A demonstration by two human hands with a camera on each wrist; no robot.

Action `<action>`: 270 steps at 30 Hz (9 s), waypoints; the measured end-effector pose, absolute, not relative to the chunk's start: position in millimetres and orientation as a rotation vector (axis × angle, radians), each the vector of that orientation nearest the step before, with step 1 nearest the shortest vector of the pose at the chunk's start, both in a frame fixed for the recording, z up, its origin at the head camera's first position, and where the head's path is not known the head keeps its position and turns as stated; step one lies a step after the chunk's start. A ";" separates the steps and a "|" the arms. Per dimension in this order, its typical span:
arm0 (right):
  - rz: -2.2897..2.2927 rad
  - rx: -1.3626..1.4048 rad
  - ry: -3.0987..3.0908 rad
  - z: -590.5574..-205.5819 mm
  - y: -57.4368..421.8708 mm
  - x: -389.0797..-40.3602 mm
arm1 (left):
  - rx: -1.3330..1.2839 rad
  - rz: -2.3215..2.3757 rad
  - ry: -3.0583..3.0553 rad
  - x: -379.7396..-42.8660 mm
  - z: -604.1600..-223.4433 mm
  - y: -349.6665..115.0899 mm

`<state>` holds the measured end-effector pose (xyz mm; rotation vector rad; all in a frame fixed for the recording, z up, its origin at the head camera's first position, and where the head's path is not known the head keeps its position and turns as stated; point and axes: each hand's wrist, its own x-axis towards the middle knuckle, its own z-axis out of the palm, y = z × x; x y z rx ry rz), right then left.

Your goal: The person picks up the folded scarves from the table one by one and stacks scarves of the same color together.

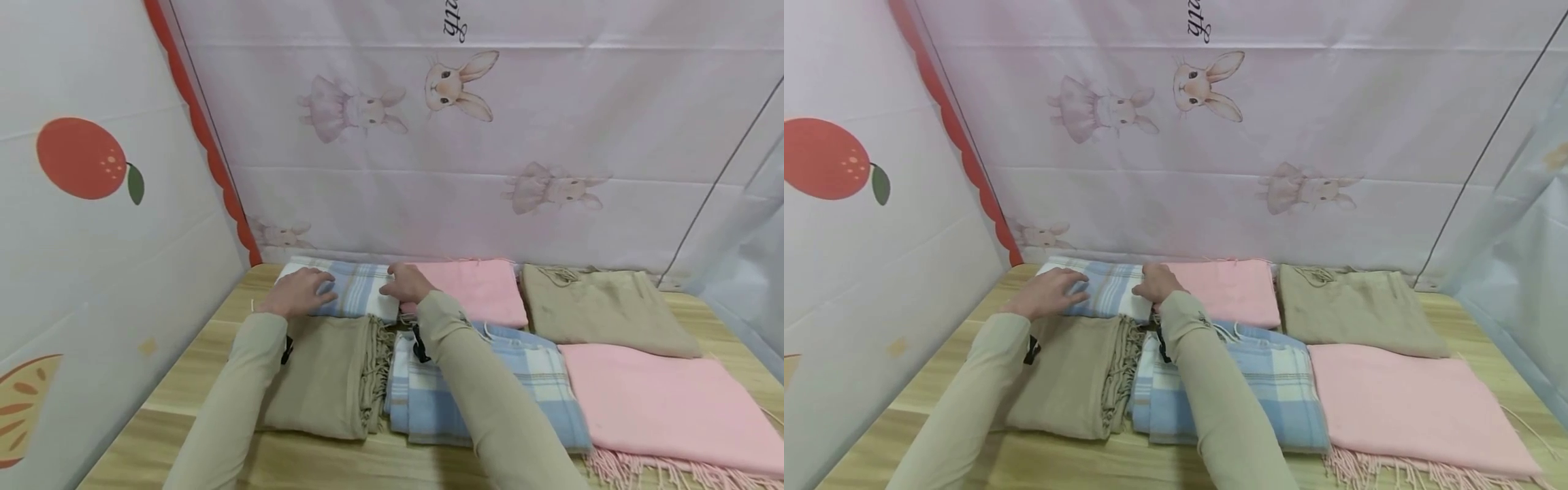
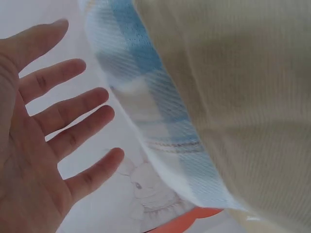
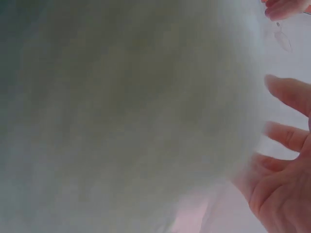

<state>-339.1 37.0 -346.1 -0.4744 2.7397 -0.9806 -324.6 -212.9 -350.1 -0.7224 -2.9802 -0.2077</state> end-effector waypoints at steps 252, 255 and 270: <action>-1.767 -0.382 2.397 -301.7 125.7 -315.8 | -0.207 -1.444 -2.694 -312.9 -310.3 -162.3; -1.745 -0.352 2.391 -300.5 127.1 -315.1 | -0.208 -1.463 -2.680 -311.3 -309.8 -161.0; -1.774 -0.374 2.390 -294.6 141.6 -302.4 | -0.209 -1.472 -2.660 -307.1 -307.3 -145.3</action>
